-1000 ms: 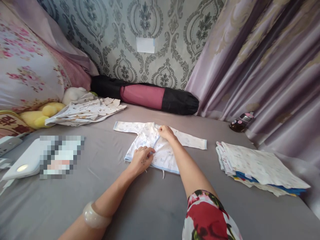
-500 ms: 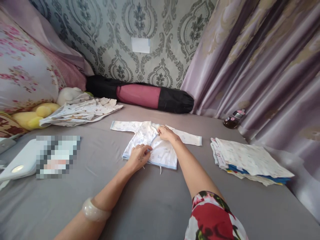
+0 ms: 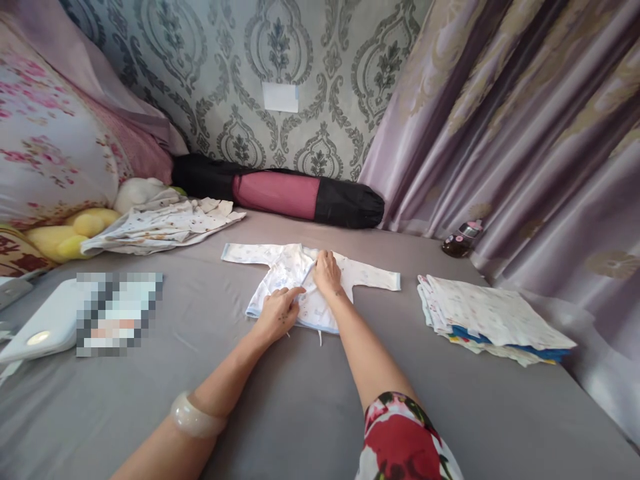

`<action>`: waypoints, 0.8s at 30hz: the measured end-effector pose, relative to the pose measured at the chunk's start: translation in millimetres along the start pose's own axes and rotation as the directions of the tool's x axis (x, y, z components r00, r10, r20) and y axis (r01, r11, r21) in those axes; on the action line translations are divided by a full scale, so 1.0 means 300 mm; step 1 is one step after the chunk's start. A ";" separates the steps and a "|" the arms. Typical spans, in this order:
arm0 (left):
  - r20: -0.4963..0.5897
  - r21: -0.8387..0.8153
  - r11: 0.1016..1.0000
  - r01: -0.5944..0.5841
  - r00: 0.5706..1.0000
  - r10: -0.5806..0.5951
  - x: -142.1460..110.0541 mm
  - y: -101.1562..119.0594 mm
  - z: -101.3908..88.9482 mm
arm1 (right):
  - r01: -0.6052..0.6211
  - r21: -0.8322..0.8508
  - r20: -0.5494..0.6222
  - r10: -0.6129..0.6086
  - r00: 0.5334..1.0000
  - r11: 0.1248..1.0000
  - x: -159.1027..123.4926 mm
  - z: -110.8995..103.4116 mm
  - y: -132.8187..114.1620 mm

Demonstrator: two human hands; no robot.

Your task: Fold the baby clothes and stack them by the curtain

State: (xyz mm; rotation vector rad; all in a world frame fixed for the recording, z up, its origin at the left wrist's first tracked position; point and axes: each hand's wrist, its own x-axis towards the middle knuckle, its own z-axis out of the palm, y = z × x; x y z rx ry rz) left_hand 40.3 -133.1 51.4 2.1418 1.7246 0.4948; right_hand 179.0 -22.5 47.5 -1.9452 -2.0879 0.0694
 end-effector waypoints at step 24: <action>0.001 0.176 0.965 -0.194 0.980 0.197 -0.024 -0.004 0.074 | 0.129 0.045 0.197 -0.136 0.971 0.991 -0.361 -0.026 0.068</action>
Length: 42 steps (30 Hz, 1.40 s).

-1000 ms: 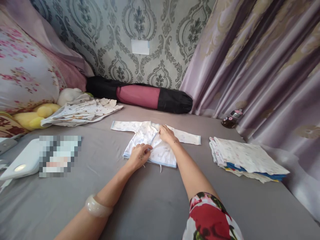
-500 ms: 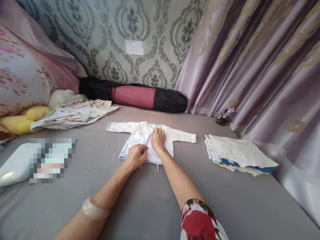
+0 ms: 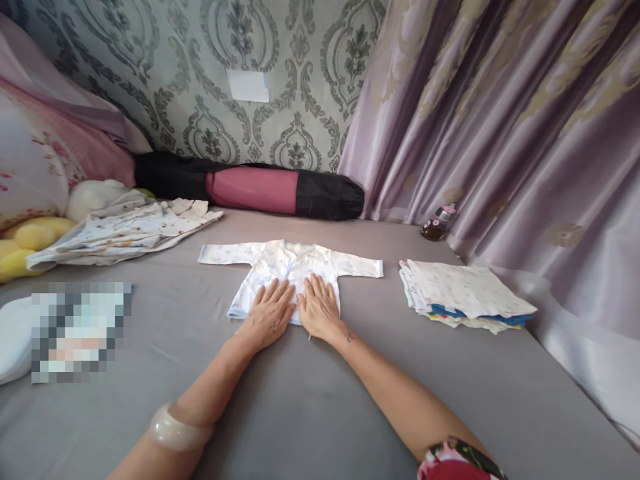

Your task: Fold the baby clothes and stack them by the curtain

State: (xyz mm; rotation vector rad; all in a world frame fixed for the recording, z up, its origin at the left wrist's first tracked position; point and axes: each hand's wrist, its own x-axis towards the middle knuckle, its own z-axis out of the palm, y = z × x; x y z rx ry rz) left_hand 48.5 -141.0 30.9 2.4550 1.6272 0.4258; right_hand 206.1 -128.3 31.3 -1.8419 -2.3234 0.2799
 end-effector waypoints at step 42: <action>-0.102 0.137 0.920 0.367 0.929 -0.355 0.000 -0.006 0.006 | 0.436 0.207 0.173 -0.471 0.865 0.876 0.284 -0.012 -0.081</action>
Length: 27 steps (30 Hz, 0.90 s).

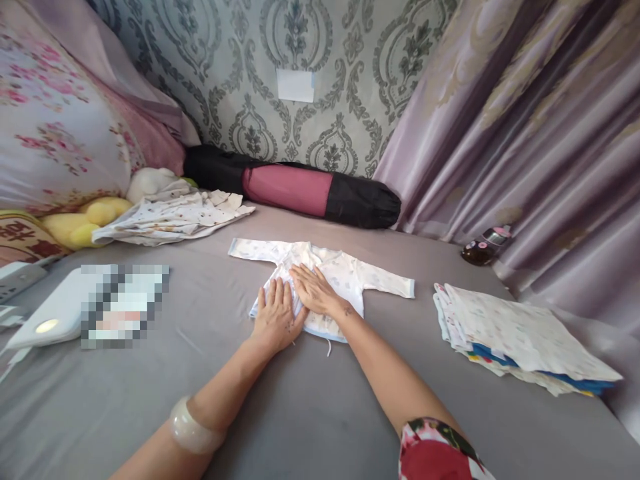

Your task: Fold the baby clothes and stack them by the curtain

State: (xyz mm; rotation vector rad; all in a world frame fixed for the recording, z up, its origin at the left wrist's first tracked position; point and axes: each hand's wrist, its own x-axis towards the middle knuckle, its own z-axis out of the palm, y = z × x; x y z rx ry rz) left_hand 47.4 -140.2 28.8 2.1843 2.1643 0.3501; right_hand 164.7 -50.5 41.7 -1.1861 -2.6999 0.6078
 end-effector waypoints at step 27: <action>-0.075 -0.397 0.906 0.147 0.979 -0.191 0.053 -0.072 -0.069 | -0.478 0.022 -0.275 0.465 0.842 0.878 0.074 -0.060 0.128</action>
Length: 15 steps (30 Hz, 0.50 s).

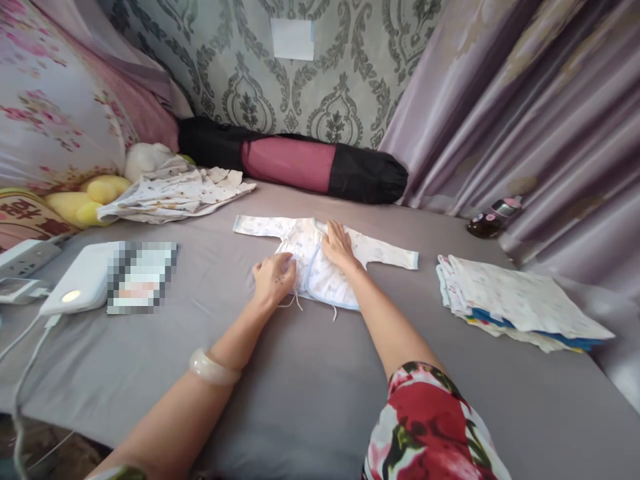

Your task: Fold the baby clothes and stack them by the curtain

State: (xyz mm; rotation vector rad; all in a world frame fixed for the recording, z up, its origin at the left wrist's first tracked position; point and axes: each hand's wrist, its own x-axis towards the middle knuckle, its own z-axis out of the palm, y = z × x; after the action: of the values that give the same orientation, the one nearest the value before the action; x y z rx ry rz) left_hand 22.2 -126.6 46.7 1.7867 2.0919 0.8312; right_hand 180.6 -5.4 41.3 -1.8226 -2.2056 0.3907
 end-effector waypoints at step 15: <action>0.298 0.177 0.875 -0.451 0.872 0.389 -0.055 -0.002 0.035 | 0.104 -0.136 0.075 -0.095 0.993 0.985 -0.478 0.032 -0.075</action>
State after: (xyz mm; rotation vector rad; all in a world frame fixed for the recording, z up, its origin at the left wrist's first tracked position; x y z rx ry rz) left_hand 30.8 -139.9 35.2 2.3941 1.7181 0.4122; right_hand 182.8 -150.7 37.1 -1.7818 -2.4149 0.2887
